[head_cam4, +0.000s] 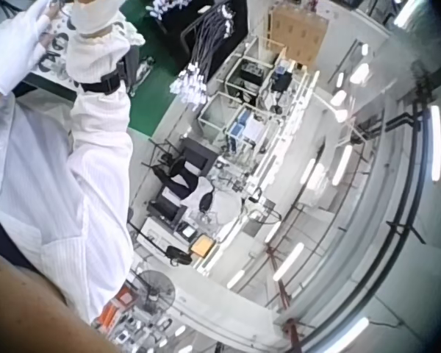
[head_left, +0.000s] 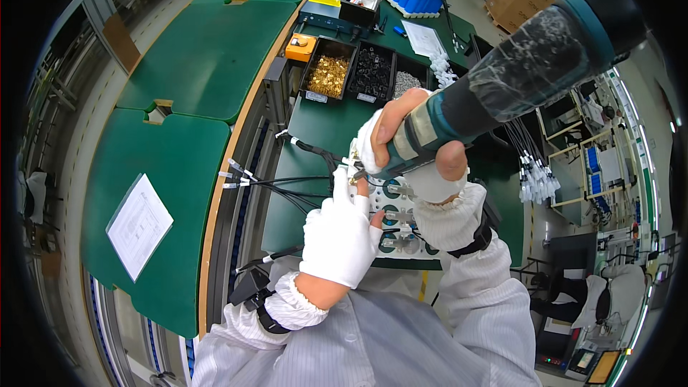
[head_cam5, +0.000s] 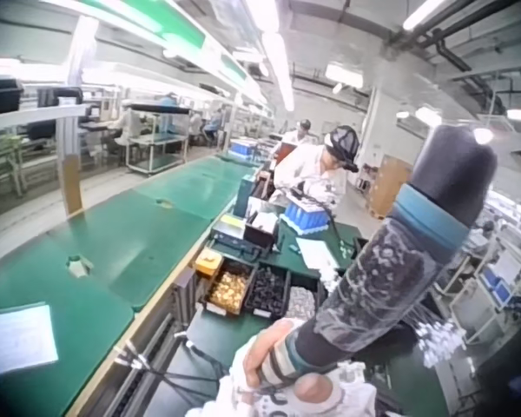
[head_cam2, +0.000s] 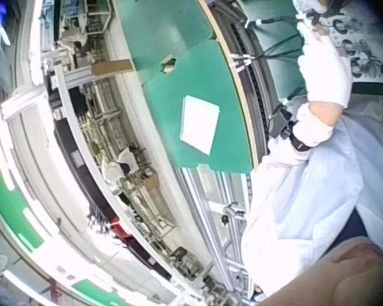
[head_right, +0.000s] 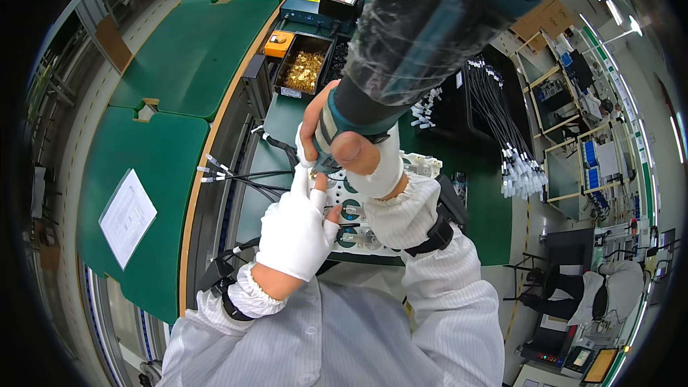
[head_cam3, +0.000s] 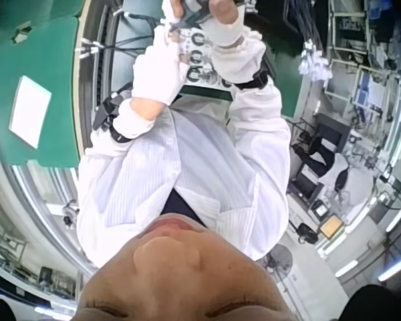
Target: Assembling components of a battery pack and using an electric screwdriver to secure them.
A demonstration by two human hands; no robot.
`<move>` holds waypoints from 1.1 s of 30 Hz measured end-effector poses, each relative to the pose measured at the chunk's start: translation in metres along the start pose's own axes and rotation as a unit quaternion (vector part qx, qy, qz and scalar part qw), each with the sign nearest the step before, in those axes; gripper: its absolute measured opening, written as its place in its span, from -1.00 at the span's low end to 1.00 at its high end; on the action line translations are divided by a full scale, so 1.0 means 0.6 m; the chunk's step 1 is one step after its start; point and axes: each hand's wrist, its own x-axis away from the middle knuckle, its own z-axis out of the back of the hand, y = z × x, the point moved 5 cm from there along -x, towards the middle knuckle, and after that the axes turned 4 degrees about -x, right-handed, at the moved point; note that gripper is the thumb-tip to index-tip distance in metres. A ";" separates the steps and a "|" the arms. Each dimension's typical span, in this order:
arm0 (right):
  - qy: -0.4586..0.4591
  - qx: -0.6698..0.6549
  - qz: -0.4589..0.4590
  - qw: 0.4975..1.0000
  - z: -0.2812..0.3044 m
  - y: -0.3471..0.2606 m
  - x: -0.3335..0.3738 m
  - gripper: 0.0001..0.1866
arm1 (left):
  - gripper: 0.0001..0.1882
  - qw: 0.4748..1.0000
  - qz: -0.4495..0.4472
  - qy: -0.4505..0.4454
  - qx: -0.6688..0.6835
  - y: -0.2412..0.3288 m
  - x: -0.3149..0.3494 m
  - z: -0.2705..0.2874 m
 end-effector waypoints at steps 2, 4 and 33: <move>-0.014 0.005 -0.007 1.000 0.003 0.004 0.003 -0.19 | -0.46 0.999 -0.009 0.020 0.028 -0.001 0.003 0.005; -0.030 0.015 0.005 0.999 0.003 0.006 0.001 -0.22 | -0.42 1.000 -0.014 0.010 0.022 -0.002 0.004 -0.005; 0.028 -0.043 0.031 0.998 -0.044 -0.032 0.047 -0.09 | -0.62 0.981 -0.165 0.054 0.091 -0.108 0.036 0.009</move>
